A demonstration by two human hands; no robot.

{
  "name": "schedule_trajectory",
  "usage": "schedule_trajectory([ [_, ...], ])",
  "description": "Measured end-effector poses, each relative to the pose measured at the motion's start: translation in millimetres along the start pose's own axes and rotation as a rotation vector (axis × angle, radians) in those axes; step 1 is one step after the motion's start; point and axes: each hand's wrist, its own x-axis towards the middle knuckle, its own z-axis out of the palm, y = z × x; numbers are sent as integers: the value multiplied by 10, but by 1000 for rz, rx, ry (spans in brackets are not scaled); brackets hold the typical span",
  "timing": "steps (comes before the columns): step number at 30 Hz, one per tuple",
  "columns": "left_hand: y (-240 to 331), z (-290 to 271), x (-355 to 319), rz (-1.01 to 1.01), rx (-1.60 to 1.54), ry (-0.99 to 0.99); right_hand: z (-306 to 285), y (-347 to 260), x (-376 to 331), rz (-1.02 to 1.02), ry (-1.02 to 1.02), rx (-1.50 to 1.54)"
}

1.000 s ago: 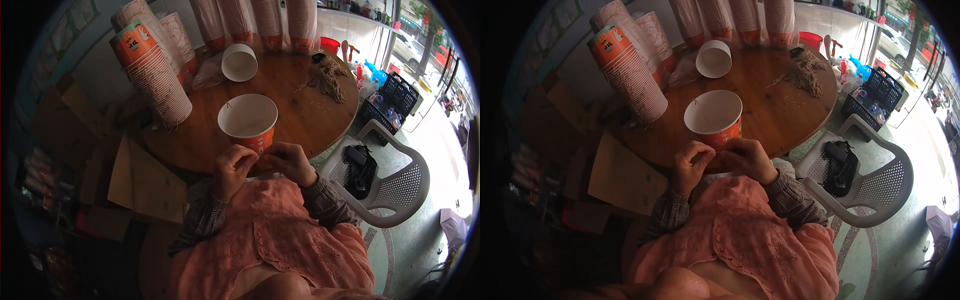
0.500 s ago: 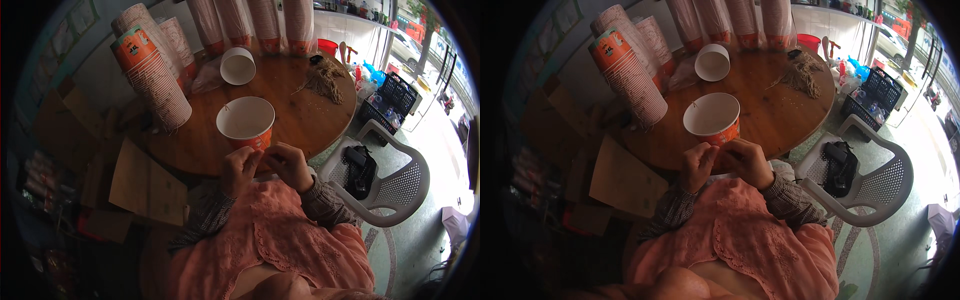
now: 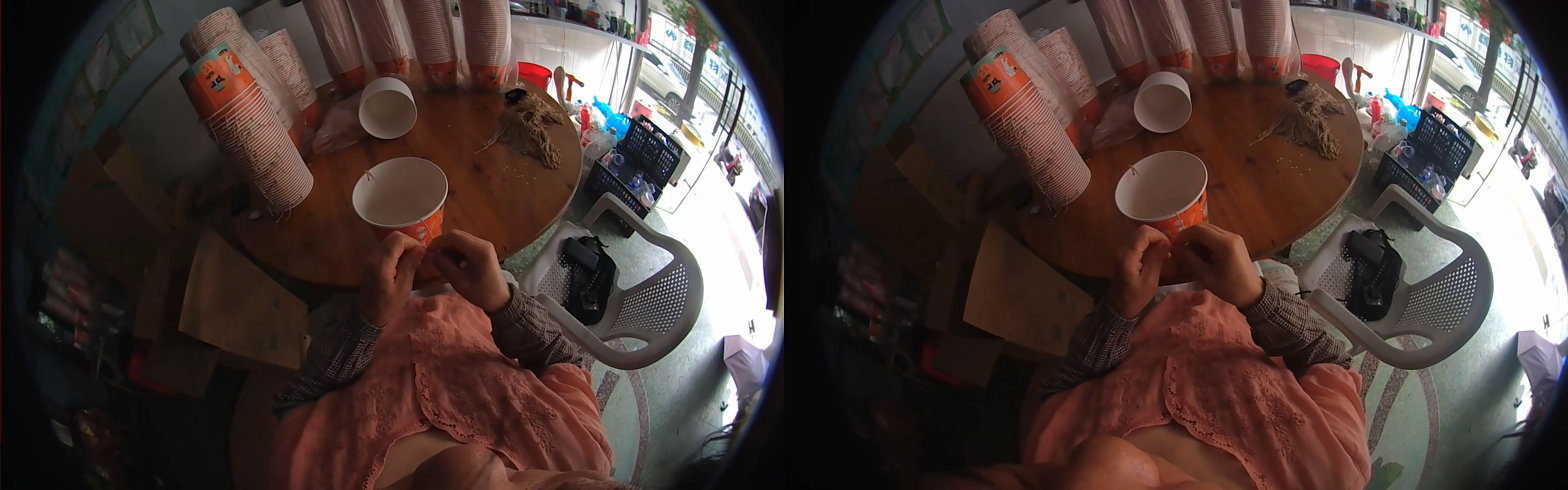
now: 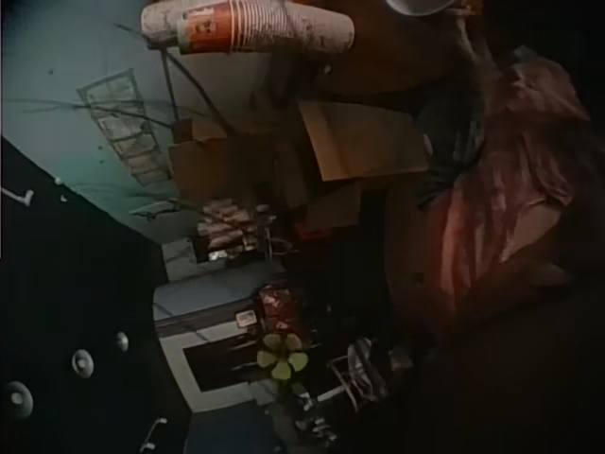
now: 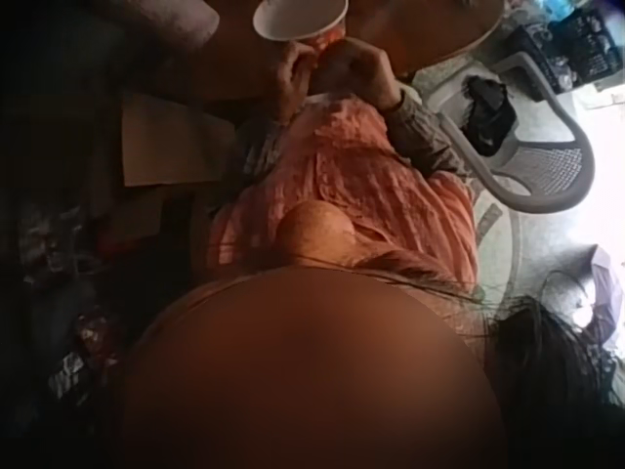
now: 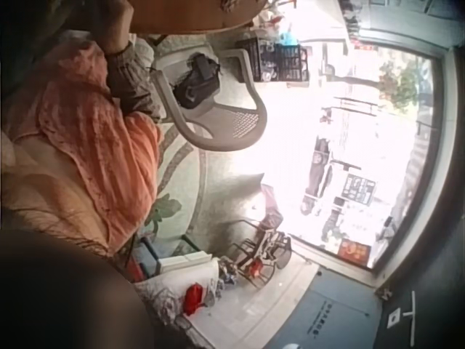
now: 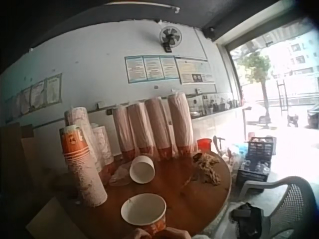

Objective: Assembling paper buckets by threading and tying string handles.

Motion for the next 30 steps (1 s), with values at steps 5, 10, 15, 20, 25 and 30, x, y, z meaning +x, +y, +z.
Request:
schedule_trajectory([
  [5,0,3,18,29,5,2,-1,82,11,71,2,65],
  [10,-56,26,34,56,47,-9,-78,200,105,143,-84,172],
  [15,-187,67,212,-11,53,22,-537,398,688,-17,168,-157],
  [20,-343,159,475,224,465,17,-958,630,1011,-145,574,-246],
  [25,-495,272,499,168,635,-77,-284,980,470,76,420,113],
  [30,-336,137,493,-13,406,-48,20,935,323,22,437,167],
])
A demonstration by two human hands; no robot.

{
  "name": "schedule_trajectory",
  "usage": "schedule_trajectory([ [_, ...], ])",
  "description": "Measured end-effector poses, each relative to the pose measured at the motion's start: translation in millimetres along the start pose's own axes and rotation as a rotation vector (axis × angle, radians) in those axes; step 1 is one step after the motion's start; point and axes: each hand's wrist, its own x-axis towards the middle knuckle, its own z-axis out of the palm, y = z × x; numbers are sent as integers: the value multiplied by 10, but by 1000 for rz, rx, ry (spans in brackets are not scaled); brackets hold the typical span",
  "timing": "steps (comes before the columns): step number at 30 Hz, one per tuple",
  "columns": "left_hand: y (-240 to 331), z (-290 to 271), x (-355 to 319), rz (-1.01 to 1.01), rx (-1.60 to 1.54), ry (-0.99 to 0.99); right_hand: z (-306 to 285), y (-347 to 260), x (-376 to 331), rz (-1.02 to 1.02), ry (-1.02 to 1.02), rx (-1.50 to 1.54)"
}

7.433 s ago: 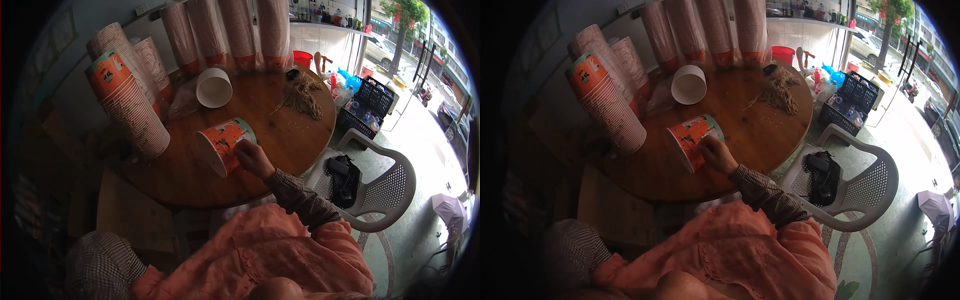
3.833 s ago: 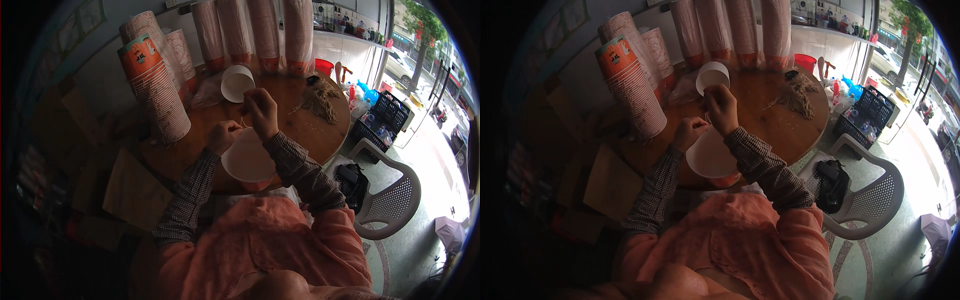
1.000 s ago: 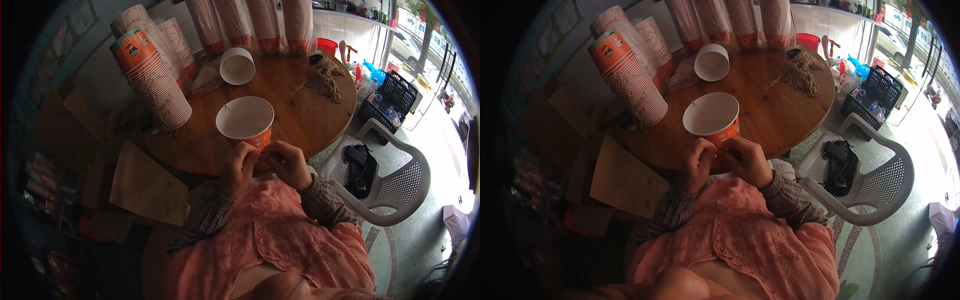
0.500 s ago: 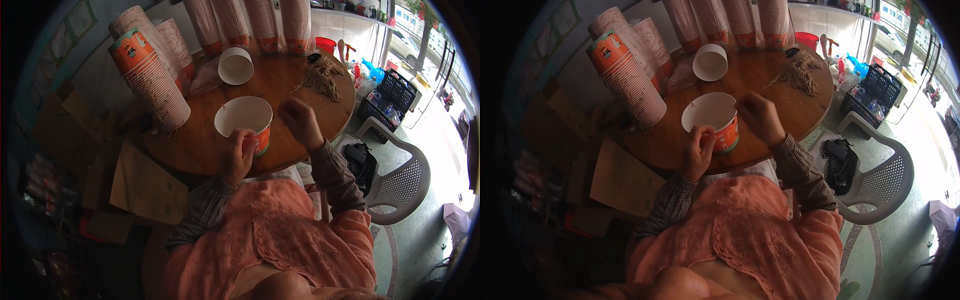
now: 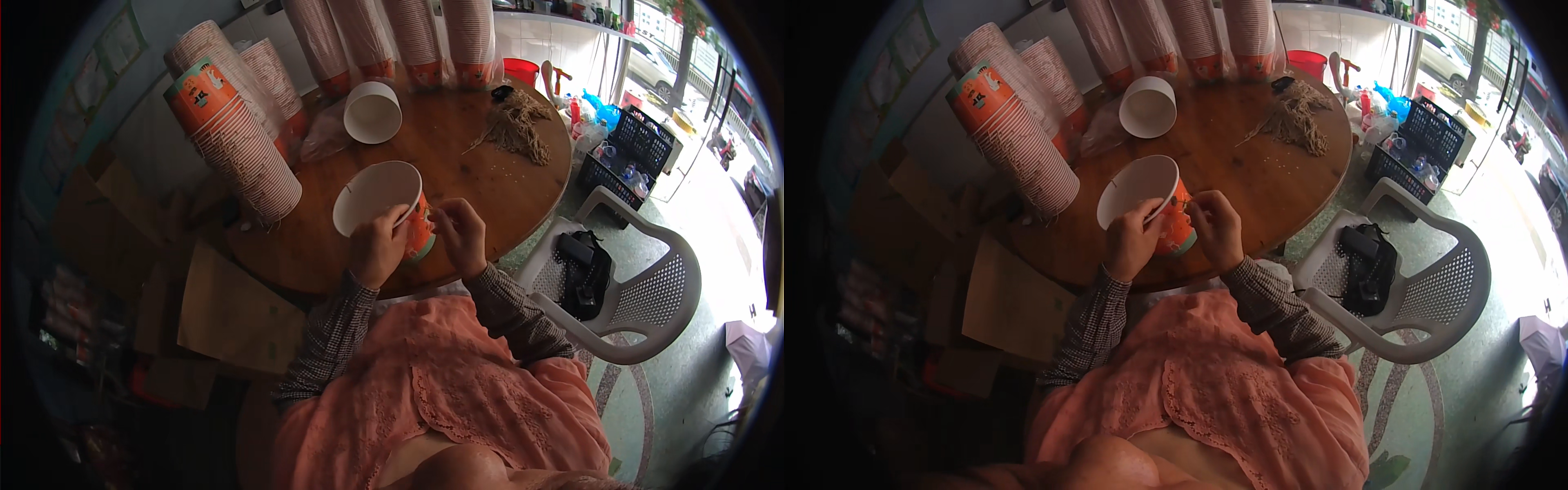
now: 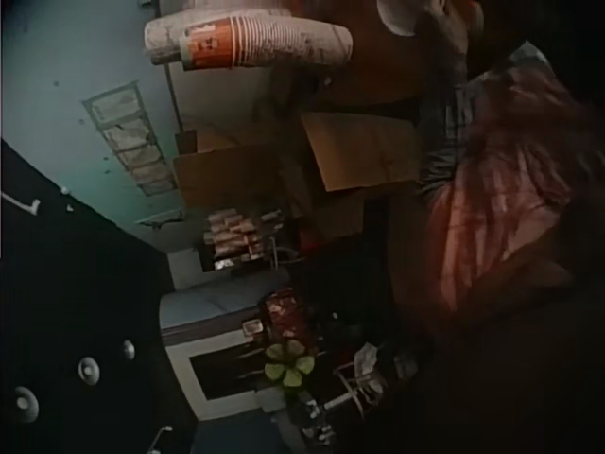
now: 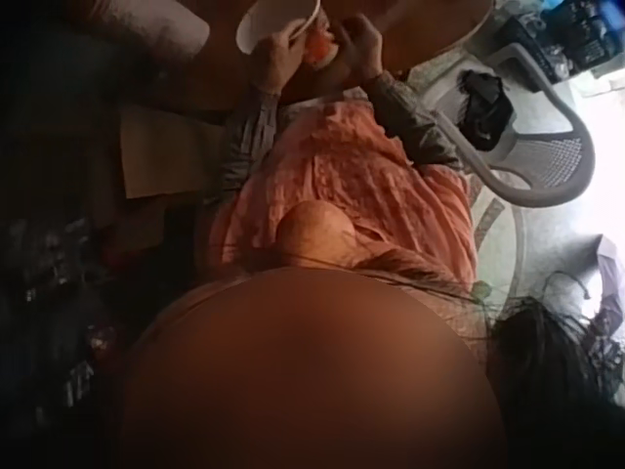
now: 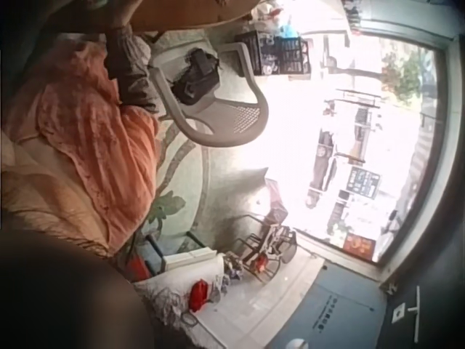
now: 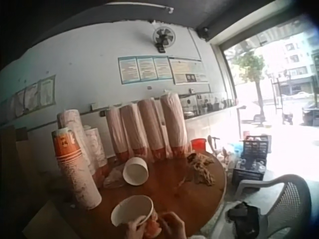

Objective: Assembling paper buckets by threading and tying string handles.

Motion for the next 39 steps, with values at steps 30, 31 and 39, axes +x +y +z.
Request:
schedule_trajectory([
  [30,161,-93,-74,28,-76,-45,38,-402,-139,-450,-96,-375],
  [31,162,-96,-74,28,-75,-44,33,-416,-152,-440,-102,-371],
  [39,156,-85,-76,76,-71,-28,1,-381,-167,-422,-101,-355],
])
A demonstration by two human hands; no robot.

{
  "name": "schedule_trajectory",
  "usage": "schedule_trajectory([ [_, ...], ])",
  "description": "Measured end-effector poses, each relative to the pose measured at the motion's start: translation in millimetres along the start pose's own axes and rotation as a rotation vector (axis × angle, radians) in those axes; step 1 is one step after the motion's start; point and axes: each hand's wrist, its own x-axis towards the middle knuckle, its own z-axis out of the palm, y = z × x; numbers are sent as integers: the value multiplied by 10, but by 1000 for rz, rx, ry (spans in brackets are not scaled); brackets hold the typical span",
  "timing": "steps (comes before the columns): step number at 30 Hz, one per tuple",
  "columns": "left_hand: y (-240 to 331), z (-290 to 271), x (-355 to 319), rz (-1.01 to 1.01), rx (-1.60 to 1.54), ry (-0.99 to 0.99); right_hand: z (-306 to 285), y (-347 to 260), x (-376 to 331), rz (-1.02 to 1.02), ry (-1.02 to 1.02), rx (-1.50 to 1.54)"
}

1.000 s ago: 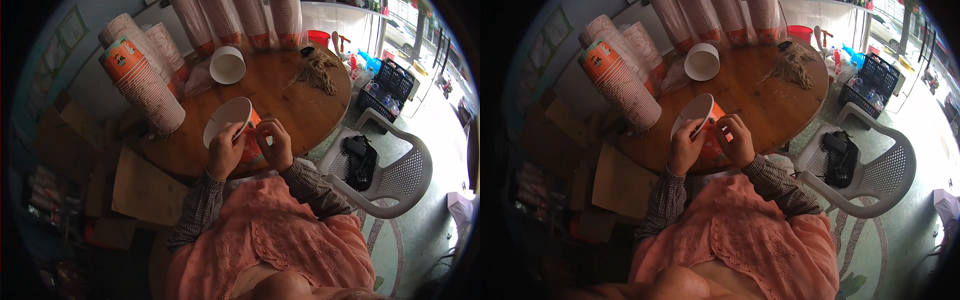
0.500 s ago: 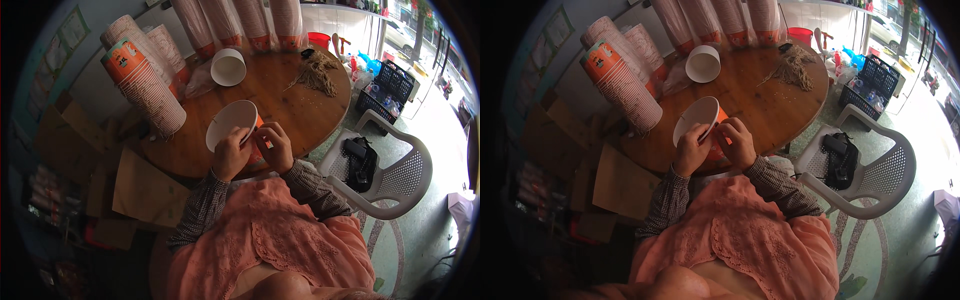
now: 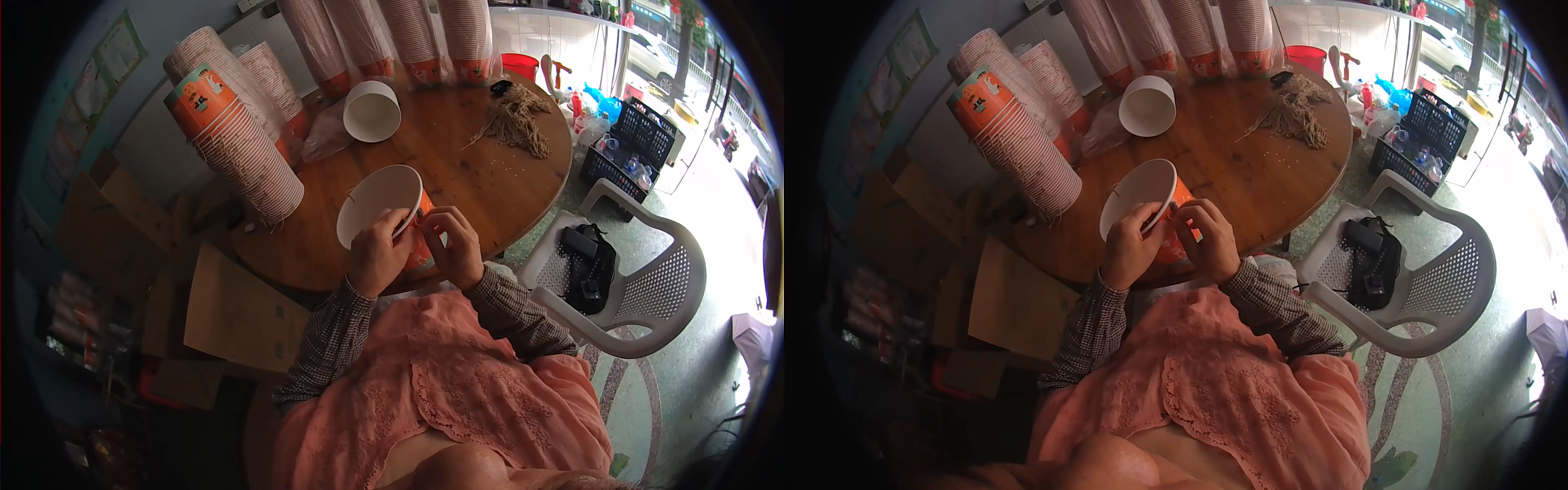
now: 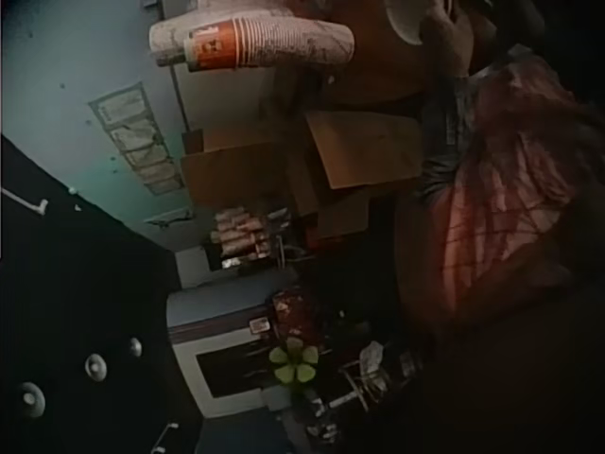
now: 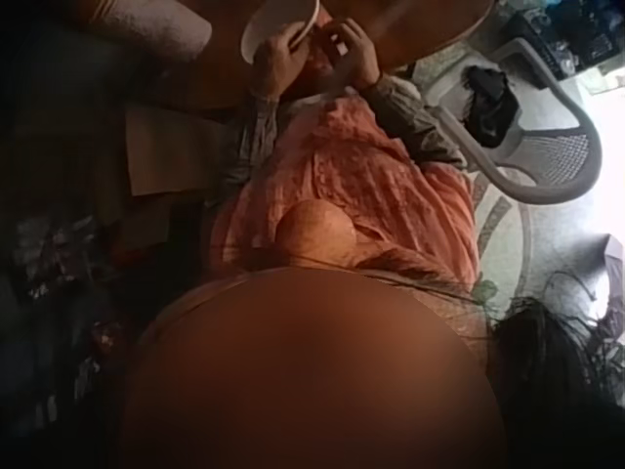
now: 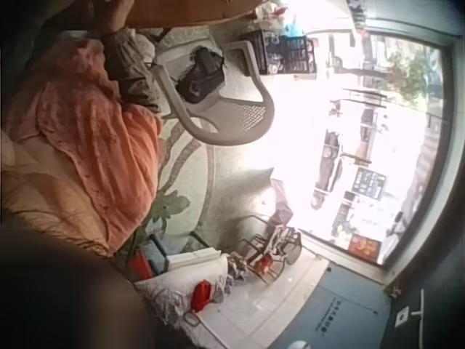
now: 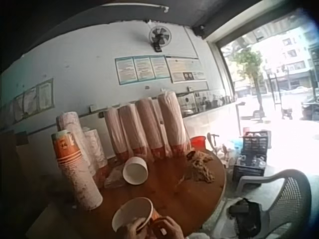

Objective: Assembling paper buckets by threading and tying string handles.

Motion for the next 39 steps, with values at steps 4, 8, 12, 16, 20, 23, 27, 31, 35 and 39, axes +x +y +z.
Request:
schedule_trajectory([
  [4,17,8,-5,-1,2,-2,1,5,-4,81,-4,40],
  [8,11,17,-8,2,0,-12,5,57,-26,115,2,18],
  [12,16,14,-9,16,6,-13,8,79,-28,105,22,9],
  [16,29,15,-10,2,-1,-27,12,69,-39,107,25,-35],
  [20,51,24,-18,-23,12,-48,8,51,-35,115,16,-42],
  [23,70,21,-11,-27,8,-49,-1,72,-53,57,8,-89],
  [27,28,36,-13,7,20,-44,-8,53,-61,43,19,-118],
  [31,25,57,-18,13,40,-52,-10,32,-86,75,0,-82],
  [35,17,85,-22,-36,29,-64,-6,75,-112,95,-15,-69],
  [39,48,84,-6,-130,-27,-86,0,100,-133,99,-14,-58],
])
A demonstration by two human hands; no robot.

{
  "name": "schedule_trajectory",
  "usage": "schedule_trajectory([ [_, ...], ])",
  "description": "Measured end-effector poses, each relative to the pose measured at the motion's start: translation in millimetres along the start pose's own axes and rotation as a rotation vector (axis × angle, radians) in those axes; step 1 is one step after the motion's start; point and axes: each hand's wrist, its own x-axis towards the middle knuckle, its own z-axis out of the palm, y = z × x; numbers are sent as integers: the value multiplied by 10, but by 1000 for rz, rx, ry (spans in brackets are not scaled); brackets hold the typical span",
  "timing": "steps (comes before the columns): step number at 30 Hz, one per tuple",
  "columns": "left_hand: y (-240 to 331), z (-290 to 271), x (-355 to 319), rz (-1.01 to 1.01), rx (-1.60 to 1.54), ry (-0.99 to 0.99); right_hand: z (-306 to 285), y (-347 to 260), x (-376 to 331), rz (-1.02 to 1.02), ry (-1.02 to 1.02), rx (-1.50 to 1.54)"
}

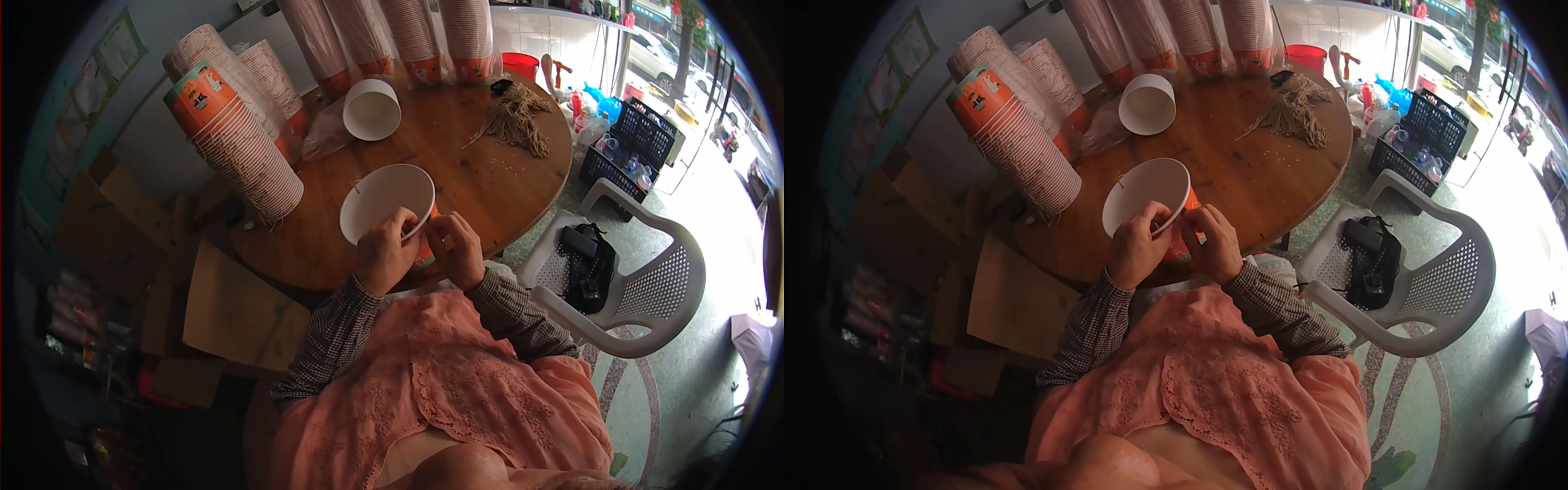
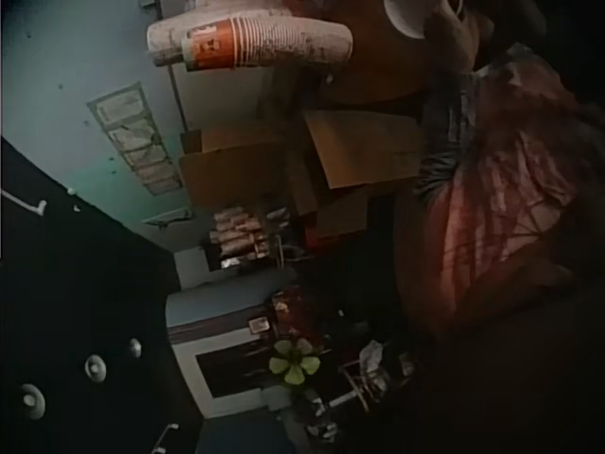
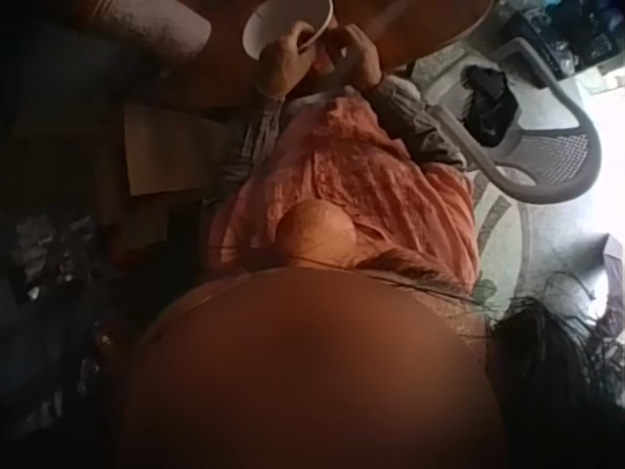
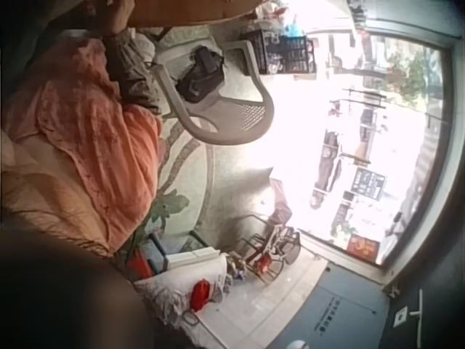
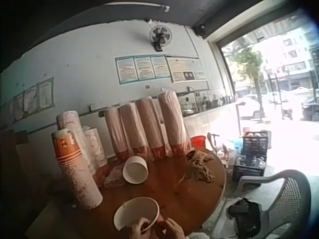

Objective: Assembling paper buckets by threading and tying string handles.

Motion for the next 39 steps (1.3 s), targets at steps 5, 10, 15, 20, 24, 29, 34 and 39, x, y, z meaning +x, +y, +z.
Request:
schedule_trajectory([
  [5,-7,5,18,140,85,29,7,18,-19,9,-5,25],
  [10,-32,42,29,109,152,2,-15,21,-40,56,-34,58],
  [15,-99,102,47,137,183,62,15,105,-67,125,-45,122],
  [20,-101,107,52,117,169,48,40,137,-84,265,-59,242],
  [24,-56,91,62,115,132,33,60,131,-82,259,-53,225],
  [29,-97,68,66,107,176,-14,60,146,-102,303,-66,230],
  [34,-100,74,61,69,207,-12,62,150,-97,310,-57,237],
  [39,-40,65,79,49,75,-11,57,131,-55,320,-54,221],
])
